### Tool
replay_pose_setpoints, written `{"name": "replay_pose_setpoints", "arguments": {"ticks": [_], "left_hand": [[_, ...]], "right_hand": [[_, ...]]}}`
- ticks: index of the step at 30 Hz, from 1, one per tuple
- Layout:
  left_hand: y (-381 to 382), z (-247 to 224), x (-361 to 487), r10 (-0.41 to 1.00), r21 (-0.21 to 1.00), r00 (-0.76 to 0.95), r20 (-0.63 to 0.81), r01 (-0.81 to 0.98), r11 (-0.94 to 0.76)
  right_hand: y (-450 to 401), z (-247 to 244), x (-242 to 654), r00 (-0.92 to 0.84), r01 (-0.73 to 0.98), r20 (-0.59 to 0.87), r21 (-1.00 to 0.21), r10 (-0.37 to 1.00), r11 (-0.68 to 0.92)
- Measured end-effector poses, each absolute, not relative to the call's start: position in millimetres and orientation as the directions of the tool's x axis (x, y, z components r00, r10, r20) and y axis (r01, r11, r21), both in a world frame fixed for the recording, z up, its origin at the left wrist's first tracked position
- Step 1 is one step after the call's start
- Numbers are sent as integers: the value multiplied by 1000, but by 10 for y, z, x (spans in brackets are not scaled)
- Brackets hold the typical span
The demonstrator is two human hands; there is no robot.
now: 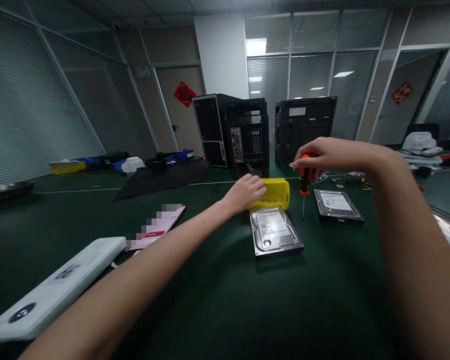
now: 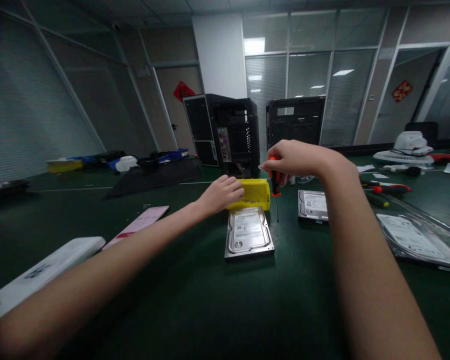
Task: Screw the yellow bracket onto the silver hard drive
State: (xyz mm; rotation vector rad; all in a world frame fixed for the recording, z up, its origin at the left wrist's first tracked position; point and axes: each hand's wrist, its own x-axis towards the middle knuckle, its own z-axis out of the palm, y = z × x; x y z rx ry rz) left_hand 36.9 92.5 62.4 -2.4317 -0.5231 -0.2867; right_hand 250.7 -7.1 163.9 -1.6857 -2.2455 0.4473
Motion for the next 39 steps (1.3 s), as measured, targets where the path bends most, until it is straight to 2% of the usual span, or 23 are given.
{"name": "replay_pose_setpoints", "arguments": {"ticks": [3,8,10,15,25,31,39], "left_hand": [[1120,543,487,212,-671,961,179,277,-688],[1204,442,534,181,-699,967,177,253,-669],[1237,431,552,219,-659,962,161,270,-702],[1305,358,663,378,-468,918,121,389,-794],[1308,145,815,616,-298,740,270,673,-677],[1323,181,849,656,-232,698,287,715,-659],[1308,203,867,628,-223,720,295,691,-688]], "right_hand": [[-90,1642,2504,-270,872,2,-424,963,246],[-79,1645,2484,-319,844,-4,-457,948,282],[-66,1639,2493,-324,841,-15,-463,946,280],[-70,1638,2517,-326,834,-16,-477,945,279],[-103,1648,2468,-338,843,-21,-452,941,292],[-112,1653,2452,-372,832,-28,-454,928,319],[-88,1646,2436,-388,820,-22,-464,922,334]]}}
